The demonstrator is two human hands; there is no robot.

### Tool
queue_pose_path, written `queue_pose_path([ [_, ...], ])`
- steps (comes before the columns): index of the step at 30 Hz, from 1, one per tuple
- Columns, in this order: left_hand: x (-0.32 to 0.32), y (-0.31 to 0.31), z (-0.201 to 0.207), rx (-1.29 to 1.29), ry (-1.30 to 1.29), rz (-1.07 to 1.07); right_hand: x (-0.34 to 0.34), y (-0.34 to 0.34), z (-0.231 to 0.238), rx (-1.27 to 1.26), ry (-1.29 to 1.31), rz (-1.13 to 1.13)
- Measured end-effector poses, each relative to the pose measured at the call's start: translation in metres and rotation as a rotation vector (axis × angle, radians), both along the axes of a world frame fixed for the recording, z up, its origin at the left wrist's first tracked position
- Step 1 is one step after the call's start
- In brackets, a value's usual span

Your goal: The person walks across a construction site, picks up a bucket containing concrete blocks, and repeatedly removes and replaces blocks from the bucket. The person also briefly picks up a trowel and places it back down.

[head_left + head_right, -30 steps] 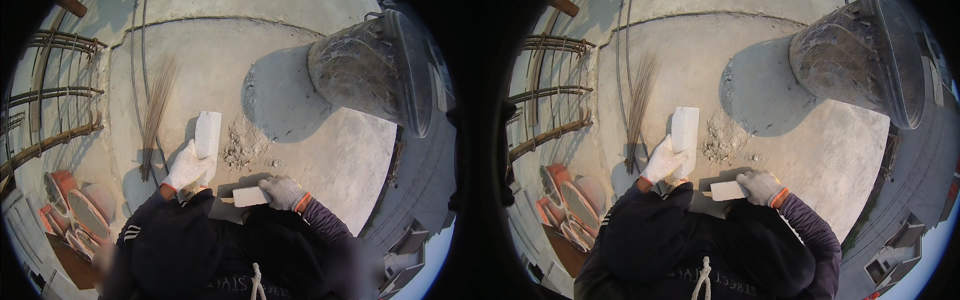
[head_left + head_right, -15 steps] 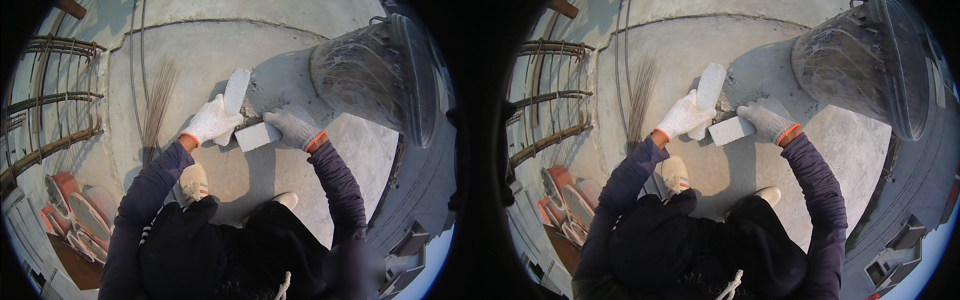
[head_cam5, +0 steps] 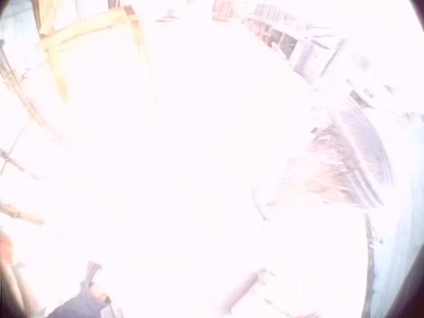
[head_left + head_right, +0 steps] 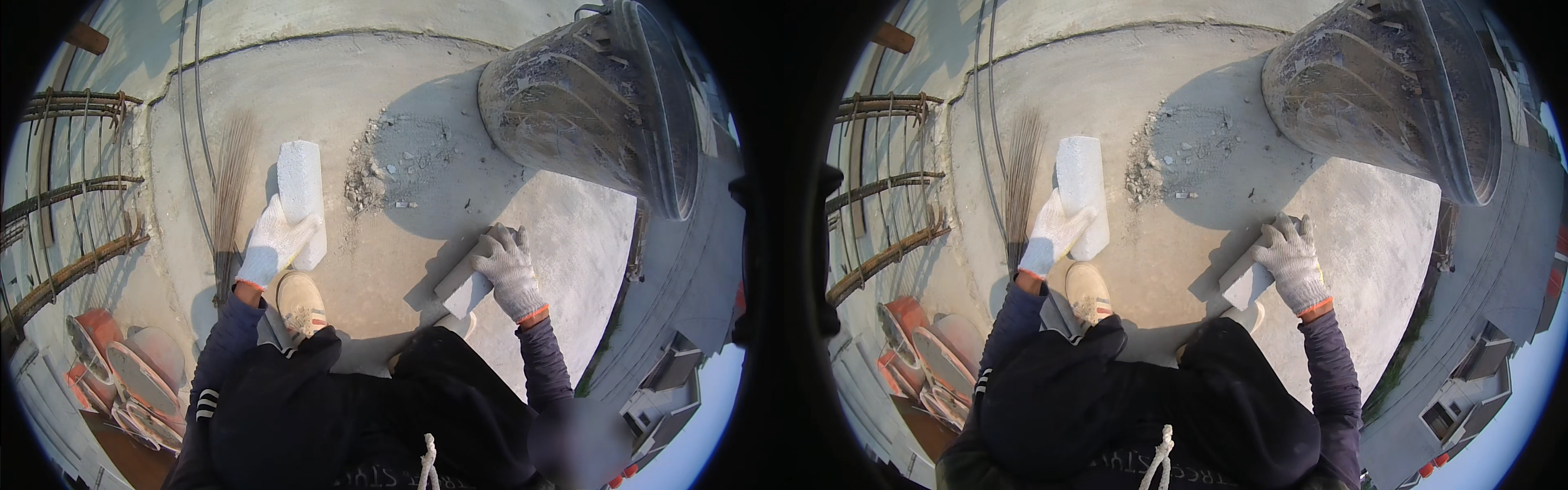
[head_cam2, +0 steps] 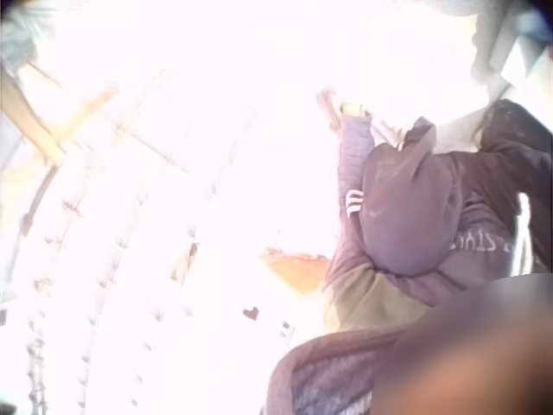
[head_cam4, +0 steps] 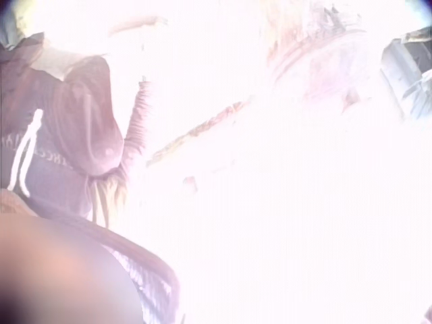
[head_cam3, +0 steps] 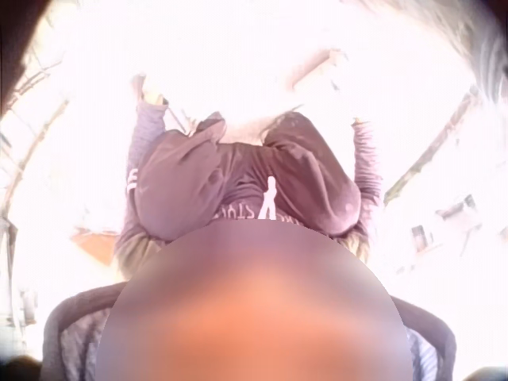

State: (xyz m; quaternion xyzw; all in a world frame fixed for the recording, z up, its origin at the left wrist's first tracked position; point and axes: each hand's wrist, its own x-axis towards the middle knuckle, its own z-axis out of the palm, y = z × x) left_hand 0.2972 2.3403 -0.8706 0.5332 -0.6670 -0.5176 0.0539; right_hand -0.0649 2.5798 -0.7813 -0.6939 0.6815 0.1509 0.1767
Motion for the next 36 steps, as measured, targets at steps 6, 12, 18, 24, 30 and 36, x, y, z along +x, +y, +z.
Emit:
queue_pose_path([
  [6, -0.008, 0.004, -0.002, -0.073, -0.007, 0.001, 0.018, 0.047, -0.020, -0.367, -0.361, -0.641],
  [12, -0.015, 0.006, 0.007, -0.080, 0.008, 0.018, 0.097, 0.040, -0.035, 0.032, -0.400, -1.112],
  [18, -0.027, 0.003, 0.029, -0.099, -0.040, -0.032, 0.087, 0.001, -0.042, -0.258, -0.458, -1.222],
  [24, -0.050, 0.012, 0.049, -0.022, -0.232, -0.027, 0.108, -0.030, -0.056, -0.330, -0.237, -1.178],
  [30, -0.040, 0.007, 0.036, -0.088, -0.140, -0.040, 0.037, 0.055, -0.055, -0.538, -1.176, -1.233],
  [36, -0.029, 0.009, 0.027, -0.005, 0.045, 0.034, 0.014, 0.094, -0.047, -0.412, -0.684, -1.475],
])
